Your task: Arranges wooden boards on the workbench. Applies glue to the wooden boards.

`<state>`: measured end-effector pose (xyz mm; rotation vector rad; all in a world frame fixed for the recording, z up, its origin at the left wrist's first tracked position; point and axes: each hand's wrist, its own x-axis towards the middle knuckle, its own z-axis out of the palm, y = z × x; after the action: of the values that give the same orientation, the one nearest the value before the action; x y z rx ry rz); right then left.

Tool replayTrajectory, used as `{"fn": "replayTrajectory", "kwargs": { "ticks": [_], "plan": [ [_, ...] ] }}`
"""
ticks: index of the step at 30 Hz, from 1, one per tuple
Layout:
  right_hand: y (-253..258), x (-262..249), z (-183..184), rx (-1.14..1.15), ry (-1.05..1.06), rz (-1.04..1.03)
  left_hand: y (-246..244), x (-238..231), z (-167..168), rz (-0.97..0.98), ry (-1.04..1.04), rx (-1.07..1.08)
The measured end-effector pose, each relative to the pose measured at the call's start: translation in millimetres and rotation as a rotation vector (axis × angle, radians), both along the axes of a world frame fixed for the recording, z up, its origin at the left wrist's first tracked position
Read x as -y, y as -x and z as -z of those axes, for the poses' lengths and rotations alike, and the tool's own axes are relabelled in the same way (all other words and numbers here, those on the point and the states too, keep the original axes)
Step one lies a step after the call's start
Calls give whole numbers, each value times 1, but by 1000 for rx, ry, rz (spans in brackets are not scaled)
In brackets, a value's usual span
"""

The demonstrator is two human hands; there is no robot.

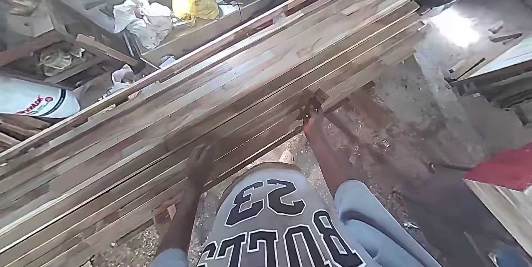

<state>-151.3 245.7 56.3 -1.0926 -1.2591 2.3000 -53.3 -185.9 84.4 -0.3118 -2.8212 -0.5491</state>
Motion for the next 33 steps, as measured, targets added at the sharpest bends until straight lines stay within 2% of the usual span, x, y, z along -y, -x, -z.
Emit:
{"fn": "replayTrajectory", "kwargs": {
  "ticks": [2, 4, 5, 8, 10, 11, 13, 14, 15, 18, 20, 22, 23, 24, 26, 28, 29, 33],
  "plan": [
    [-7, -7, 5, 19, -15, -9, 32, -26, -12, 202, 62, 229],
    [-13, -14, 4, 12, -38, -53, 70, -53, -33, 358, 223, 449],
    [-18, -16, 3, -6, -61, -78, 88, -55, -30, 419, 249, 503],
    [-46, -25, 9, -28, -166, -133, 108, -53, -27, 461, 182, 620],
    [-70, -32, 12, 19, -191, -112, 103, -60, -37, 383, 147, 579],
    [-87, -35, 18, 39, -179, -92, 94, -58, -30, 353, 176, 479],
    [-117, -41, 28, 62, -116, -36, 82, -44, 27, 347, 256, -25],
    [-129, -46, 32, 71, -86, -10, 73, -50, 14, 335, 386, 94],
    [-138, -52, 36, 75, -64, 17, 66, -60, 13, 271, 402, 111],
    [-163, -65, 39, 125, -59, 81, 53, -92, 2, 95, 271, 112],
    [-183, -74, 43, 157, -81, 82, 41, -111, -16, 24, 197, 227],
    [-191, -83, 46, 171, -105, 83, 32, -125, -36, -22, 325, 438],
    [-196, -84, 47, 180, -114, 87, 20, -111, 0, 6, 212, 126],
    [-199, -86, 48, 182, -121, 97, 14, -102, 17, 58, 181, -9],
    [-205, -90, 52, 169, -124, 100, 2, -102, 17, 118, 193, -17],
    [-217, -87, 55, 166, -158, -13, -5, -101, 15, 154, 169, 25],
    [-225, -83, 55, 183, -194, -142, -9, -101, 16, 170, 174, 40],
    [-253, -47, 61, 234, -352, -922, -12, -102, 23, 192, 233, 105]
  ]
}}
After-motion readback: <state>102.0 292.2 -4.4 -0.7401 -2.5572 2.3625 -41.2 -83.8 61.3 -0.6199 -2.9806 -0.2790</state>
